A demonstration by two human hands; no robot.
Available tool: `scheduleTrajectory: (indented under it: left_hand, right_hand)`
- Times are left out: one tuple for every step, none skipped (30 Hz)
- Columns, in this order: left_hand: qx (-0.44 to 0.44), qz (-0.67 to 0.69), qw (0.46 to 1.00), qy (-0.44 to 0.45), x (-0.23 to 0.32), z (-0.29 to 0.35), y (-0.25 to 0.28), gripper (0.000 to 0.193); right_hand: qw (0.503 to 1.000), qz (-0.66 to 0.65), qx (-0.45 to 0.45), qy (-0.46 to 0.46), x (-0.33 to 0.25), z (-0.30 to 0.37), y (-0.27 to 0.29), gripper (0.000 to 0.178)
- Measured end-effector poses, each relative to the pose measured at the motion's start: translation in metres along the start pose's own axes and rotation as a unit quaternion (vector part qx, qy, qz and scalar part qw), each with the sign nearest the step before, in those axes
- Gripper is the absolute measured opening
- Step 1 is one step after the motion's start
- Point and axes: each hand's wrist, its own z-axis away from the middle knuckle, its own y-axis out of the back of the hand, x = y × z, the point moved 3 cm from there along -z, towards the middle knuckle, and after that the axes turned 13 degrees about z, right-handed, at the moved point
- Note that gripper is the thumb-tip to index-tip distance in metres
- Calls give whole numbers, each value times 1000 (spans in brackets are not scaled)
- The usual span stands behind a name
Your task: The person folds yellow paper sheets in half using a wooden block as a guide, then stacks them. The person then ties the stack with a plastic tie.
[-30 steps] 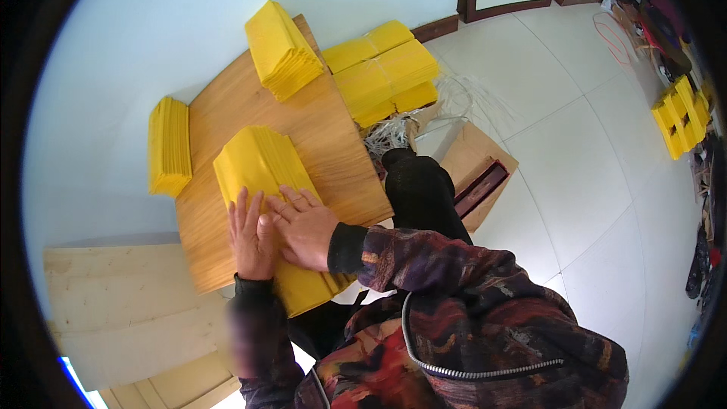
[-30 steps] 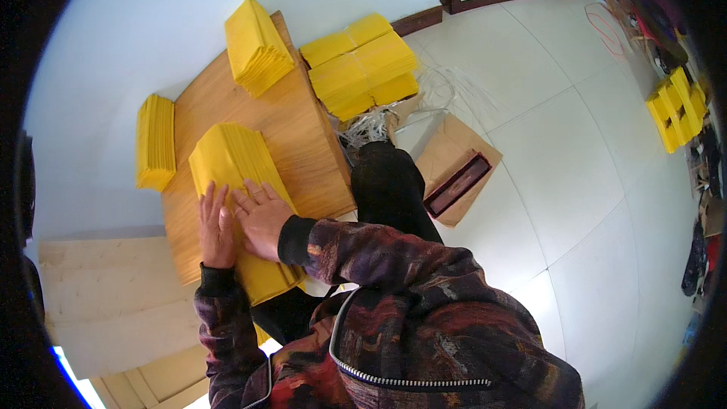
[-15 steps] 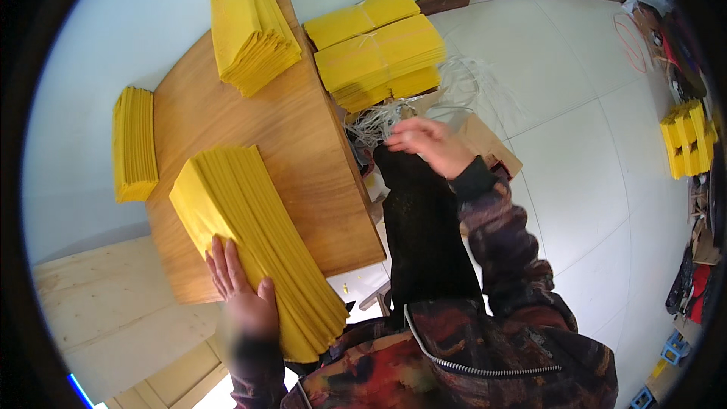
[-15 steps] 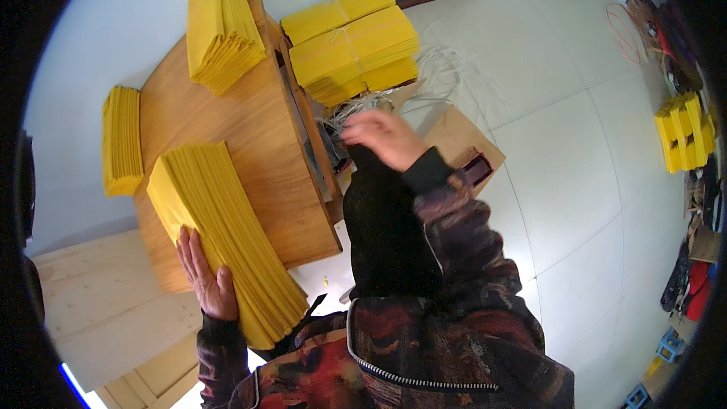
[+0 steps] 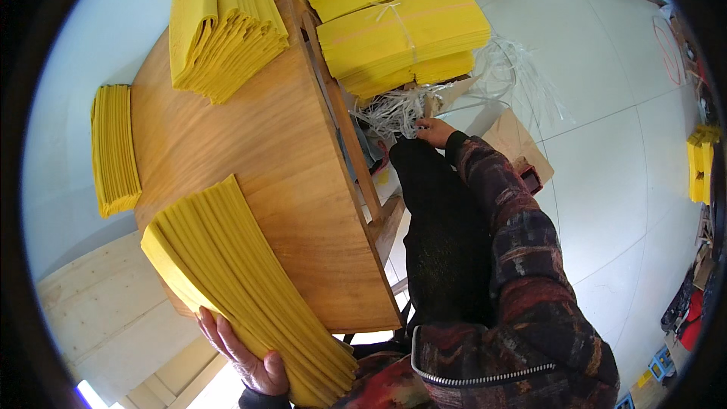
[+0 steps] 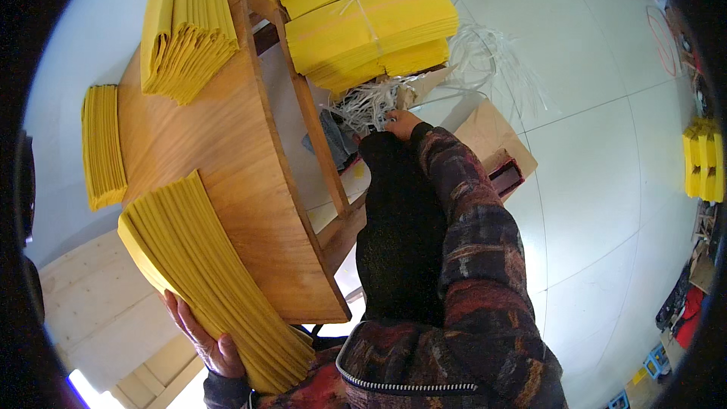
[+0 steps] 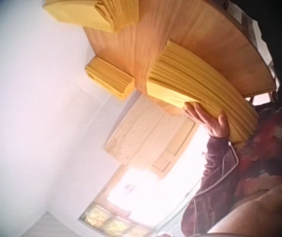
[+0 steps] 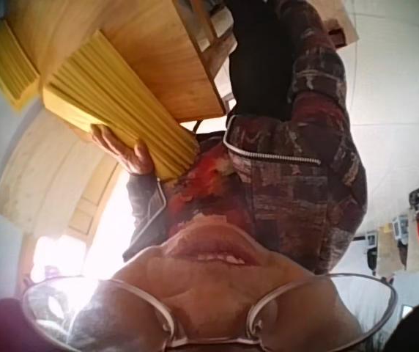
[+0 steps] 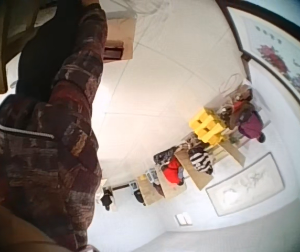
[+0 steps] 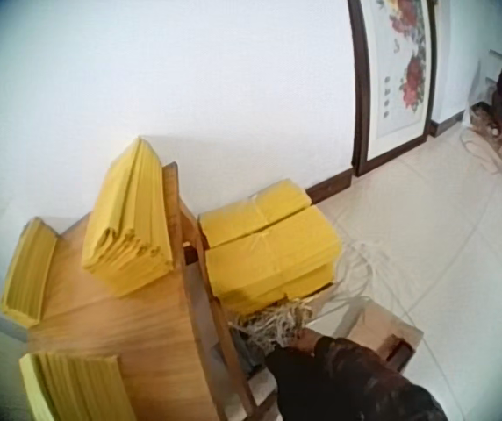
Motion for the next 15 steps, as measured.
scheduleTrajectory:
  left_hand:
    - [1, 11, 1000, -7, 2, 0, 1, 73]
    - [-7, 5, 1000, 4, 2, 0, 0, 75]
    - [-10, 0, 1000, 4, 2, 0, 1, 76]
    - [-11, -6, 1000, 3, 3, 0, 1, 77]
    - [-10, -4, 1000, 4, 4, 0, 2, 77]
    - [-8, -1, 1000, 6, 4, 0, 2, 77]
    - [-8, 0, 1000, 8, 4, 0, 3, 77]
    - [-8, -6, 1000, 10, 4, 0, 3, 77]
    - [-9, 0, 1000, 8, 4, 0, 3, 77]
    - [-8, 2, 1000, 8, 4, 0, 3, 77]
    - [-6, 2, 1000, 13, 4, 1, 3, 77]
    - [-6, 1, 1000, 12, 4, 1, 3, 78]
    - [-6, -2, 1000, 15, 4, 2, 4, 78]
    - [-5, -3, 1000, 16, 4, 1, 4, 78]
    - [-7, 2, 1000, 17, 3, 1, 3, 80]
  right_hand:
    - [1000, -17, -1, 3, 0, 1, 0, 45]
    - [999, -38, 12, 9, 0, 2, 1, 46]
    - [998, -52, 17, 3, 0, 5, 2, 47]
    - [997, -76, 27, -10, 1, 9, 5, 45]
    - [995, -91, 29, -36, 3, 12, 8, 43]
    - [992, -106, 30, -62, 5, 15, 12, 41]
    - [993, -87, 36, -72, 5, 18, 15, 40]
    - [993, -69, 41, -82, 6, 21, 18, 38]
    - [992, -42, 52, -106, 6, 23, 20, 37]
    - [994, -67, 48, -76, 4, 23, 20, 37]
    - [994, -84, 50, -57, 2, 22, 19, 37]
    - [994, -95, 45, -38, -1, 19, 16, 38]
    - [995, -91, 38, -19, -4, 14, 13, 39]
    - [996, -83, 26, -3, -7, 8, 10, 40]
    - [996, -79, 19, 23, -8, 3, 7, 42]
